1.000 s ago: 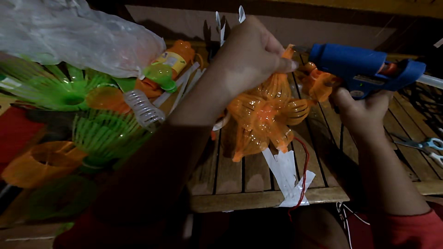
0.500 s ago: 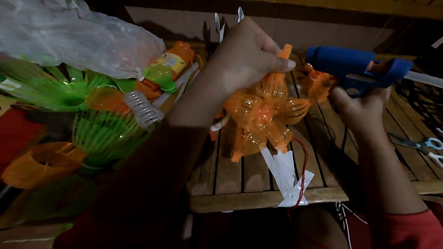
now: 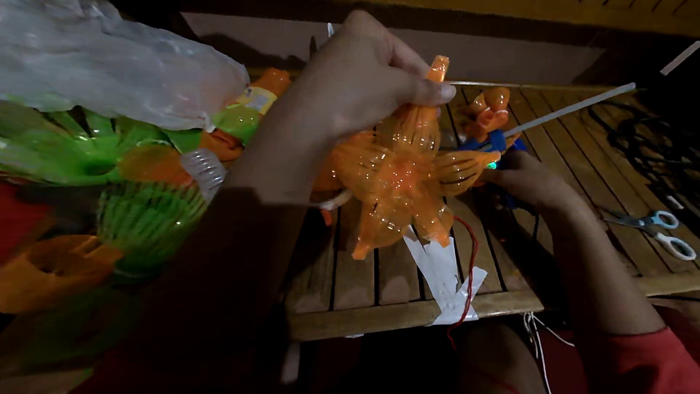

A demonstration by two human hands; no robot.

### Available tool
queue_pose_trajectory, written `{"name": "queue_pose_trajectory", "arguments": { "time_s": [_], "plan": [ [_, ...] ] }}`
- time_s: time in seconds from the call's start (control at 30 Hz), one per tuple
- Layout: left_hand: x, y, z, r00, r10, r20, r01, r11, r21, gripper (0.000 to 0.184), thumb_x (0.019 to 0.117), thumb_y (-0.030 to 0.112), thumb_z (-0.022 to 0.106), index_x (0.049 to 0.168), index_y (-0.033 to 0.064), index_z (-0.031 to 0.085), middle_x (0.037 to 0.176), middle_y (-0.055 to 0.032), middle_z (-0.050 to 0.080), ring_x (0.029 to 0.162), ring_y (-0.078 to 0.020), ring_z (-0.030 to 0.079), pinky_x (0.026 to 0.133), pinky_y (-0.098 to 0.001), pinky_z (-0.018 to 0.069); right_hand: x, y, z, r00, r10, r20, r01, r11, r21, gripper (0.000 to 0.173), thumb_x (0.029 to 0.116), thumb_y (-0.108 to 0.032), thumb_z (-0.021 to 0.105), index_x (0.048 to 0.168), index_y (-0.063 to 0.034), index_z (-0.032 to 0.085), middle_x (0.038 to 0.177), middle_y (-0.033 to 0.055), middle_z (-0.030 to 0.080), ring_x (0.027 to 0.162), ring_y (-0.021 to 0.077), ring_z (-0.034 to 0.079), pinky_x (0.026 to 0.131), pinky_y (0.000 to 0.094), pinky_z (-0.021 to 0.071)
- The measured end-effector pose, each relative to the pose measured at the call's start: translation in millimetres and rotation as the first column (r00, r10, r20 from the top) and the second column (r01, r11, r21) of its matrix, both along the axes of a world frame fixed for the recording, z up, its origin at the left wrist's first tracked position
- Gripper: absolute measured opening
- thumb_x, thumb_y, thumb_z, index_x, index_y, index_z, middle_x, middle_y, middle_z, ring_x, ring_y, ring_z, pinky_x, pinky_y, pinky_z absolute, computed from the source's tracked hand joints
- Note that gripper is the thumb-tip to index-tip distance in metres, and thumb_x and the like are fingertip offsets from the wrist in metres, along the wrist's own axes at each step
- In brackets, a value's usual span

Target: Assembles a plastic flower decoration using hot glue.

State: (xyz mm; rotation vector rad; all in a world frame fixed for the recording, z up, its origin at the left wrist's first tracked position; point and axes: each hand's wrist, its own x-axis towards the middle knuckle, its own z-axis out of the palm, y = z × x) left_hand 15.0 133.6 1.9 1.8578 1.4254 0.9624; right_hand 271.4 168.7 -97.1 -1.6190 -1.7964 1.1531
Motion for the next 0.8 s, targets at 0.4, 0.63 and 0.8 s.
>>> {"name": "queue_pose_trajectory", "arguments": {
  "time_s": [0.4, 0.63, 0.8],
  "plan": [
    [-8.1, -3.2, 6.8, 0.998, 0.048, 0.029, -0.048, 0.999, 0.025, 0.009, 0.0951, 0.02, 0.072, 0.096, 0.0114, 0.074, 0.075, 0.0104, 0.071, 0.066, 0.0061, 0.065, 0.062, -0.0128, 0.0554, -14.6, -85.2, -5.5, 0.891, -0.053, 0.452, -0.182, 0.869, 0.461, 0.021, 0.097, -0.018, 0.07, 0.105, 0.0017, 0.072, 0.1, 0.0199, 0.069, 0.085, 0.0343, 0.069, 0.075, 0.0534, 0.0576],
    [-5.3, -6.8, 5.5, 0.999, -0.035, 0.019, 0.035, 0.999, 0.016, 0.006, 0.0929, 0.017, 0.074, 0.089, 0.0115, 0.075, 0.074, 0.0082, 0.071, 0.064, 0.0044, 0.065, 0.06, -0.0137, 0.0543, -26.3, -88.2, -45.0, 0.935, -0.024, 0.353, -0.153, 0.873, 0.463, 0.026, 0.101, -0.012, 0.06, 0.117, 0.0076, 0.069, 0.119, 0.0266, 0.066, 0.108, 0.0382, 0.067, 0.093, 0.0503, 0.0552],
    [2.9, -15.5, 8.1, 0.997, -0.064, -0.042, 0.065, 0.998, 0.005, 0.008, 0.0926, 0.02, 0.074, 0.09, 0.0139, 0.077, 0.074, 0.0083, 0.072, 0.062, 0.0054, 0.064, 0.055, -0.0132, 0.052, 2.8, -76.1, -4.1, 0.99, -0.005, -0.143, 0.07, 0.889, 0.453, 0.02, 0.1081, -0.016, 0.049, 0.114, -0.0005, 0.059, 0.092, 0.0029, 0.067, 0.074, 0.0076, 0.066, 0.068, 0.0278, 0.0585]
  ]
}}
